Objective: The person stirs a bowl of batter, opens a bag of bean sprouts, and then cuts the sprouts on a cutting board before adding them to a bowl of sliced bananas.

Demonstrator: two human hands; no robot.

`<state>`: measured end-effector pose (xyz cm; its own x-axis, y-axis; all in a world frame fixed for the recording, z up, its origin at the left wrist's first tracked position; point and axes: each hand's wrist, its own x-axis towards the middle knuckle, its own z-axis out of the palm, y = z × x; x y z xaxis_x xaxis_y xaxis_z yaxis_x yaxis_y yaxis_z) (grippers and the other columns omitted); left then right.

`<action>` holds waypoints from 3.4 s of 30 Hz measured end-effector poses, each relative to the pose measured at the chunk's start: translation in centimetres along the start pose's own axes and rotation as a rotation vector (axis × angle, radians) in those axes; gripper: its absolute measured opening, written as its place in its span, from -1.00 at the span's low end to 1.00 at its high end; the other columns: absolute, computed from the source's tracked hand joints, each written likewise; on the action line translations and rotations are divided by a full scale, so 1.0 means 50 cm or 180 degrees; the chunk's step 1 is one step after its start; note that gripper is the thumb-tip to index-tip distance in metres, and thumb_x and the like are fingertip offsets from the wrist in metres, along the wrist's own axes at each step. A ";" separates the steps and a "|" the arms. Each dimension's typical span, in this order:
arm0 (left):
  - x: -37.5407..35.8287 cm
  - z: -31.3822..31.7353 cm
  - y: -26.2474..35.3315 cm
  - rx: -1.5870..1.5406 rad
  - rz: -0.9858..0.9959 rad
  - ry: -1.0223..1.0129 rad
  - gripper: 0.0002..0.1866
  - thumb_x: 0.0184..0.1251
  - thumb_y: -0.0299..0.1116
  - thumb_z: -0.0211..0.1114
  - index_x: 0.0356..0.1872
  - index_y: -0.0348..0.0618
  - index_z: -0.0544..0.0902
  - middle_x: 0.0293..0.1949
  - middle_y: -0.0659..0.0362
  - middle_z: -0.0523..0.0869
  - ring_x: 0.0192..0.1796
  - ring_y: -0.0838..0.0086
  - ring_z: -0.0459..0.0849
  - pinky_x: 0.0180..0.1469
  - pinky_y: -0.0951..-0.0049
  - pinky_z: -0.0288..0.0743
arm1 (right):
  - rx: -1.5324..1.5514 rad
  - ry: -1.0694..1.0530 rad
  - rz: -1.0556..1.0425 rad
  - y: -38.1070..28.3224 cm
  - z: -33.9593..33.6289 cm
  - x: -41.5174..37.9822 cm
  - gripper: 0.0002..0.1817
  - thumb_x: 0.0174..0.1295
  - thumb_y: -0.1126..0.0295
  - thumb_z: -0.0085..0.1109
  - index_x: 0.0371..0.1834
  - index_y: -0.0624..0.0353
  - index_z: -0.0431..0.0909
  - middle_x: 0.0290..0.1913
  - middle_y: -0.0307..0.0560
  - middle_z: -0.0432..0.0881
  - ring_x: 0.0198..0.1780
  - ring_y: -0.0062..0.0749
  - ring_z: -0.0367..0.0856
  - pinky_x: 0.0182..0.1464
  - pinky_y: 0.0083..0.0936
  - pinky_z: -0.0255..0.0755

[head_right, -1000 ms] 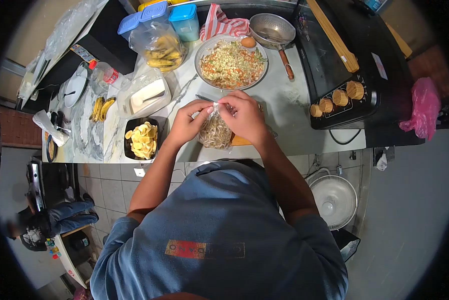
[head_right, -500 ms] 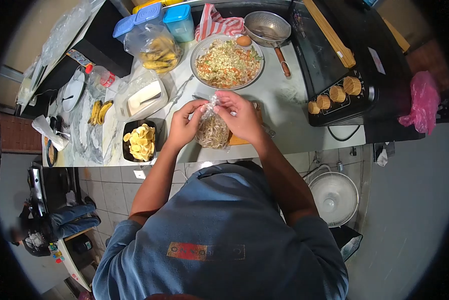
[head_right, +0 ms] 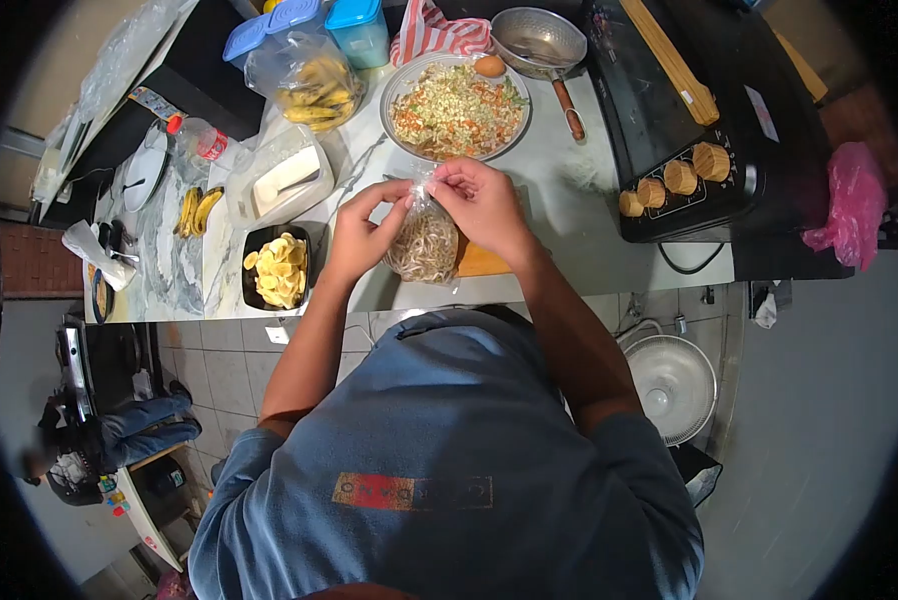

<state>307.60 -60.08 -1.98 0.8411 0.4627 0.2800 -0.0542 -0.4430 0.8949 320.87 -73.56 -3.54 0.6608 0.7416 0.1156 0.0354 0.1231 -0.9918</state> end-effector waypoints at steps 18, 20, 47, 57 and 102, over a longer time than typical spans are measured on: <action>0.010 0.012 -0.007 0.0464 -0.0062 0.0220 -0.93 0.24 -0.50 0.35 -0.29 -0.27 0.68 -0.35 0.13 0.75 -0.29 0.43 0.70 -0.08 0.47 0.50 | 0.0542 -0.0359 0.0369 -0.033 -0.006 0.016 -0.80 0.25 0.61 0.21 -0.10 0.35 0.47 -0.29 -0.09 0.65 -0.23 -0.53 0.66 -0.19 -0.61 0.55; 0.009 0.019 -0.005 0.0191 -0.0249 0.0207 -0.91 0.24 -0.49 0.35 -0.28 -0.28 0.67 -0.36 0.15 0.74 -0.28 0.48 0.68 -0.09 0.50 0.50 | 0.0362 -0.0449 0.0597 -0.030 -0.011 0.017 -0.76 0.23 0.59 0.23 -0.06 0.35 0.45 -0.30 -0.06 0.66 -0.25 -0.51 0.66 -0.17 -0.60 0.56; 0.014 0.016 0.002 0.0643 0.0618 0.0113 -0.81 0.02 -0.52 0.39 -0.29 -0.28 0.67 -0.29 0.06 0.72 -0.18 0.23 0.70 -0.02 0.35 0.49 | 0.0195 0.0102 0.0860 -0.050 0.009 0.014 -0.81 0.25 0.44 0.28 -0.22 0.33 0.51 -0.35 -0.10 0.68 -0.36 -0.60 0.62 -0.35 -0.67 0.47; 0.026 0.012 -0.012 0.0372 0.0566 -0.0207 -0.77 0.06 -0.57 0.37 -0.19 -0.29 0.69 -0.27 0.09 0.69 -0.21 0.37 0.66 -0.08 0.43 0.52 | 0.0164 0.0020 0.1071 -0.030 -0.005 0.027 -0.63 0.23 0.37 0.32 0.05 0.25 0.49 -0.36 -0.13 0.68 -0.39 -0.66 0.59 -0.45 -0.70 0.36; 0.021 0.007 -0.012 0.0283 0.0076 -0.0399 -0.85 0.18 -0.47 0.38 -0.25 -0.30 0.69 -0.23 0.09 0.74 -0.17 0.37 0.72 -0.06 0.44 0.56 | -0.1390 -0.0079 0.0583 -0.044 -0.009 0.009 -0.79 0.02 0.32 0.31 -0.36 0.24 0.72 -0.44 -0.06 0.71 -0.41 -0.48 0.68 -0.30 -0.52 0.52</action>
<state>308.70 -59.58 -2.36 0.9010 0.3543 0.2502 -0.0317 -0.5215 0.8526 321.46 -73.78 -1.32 0.6677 0.7414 -0.0672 0.2354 -0.2960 -0.9257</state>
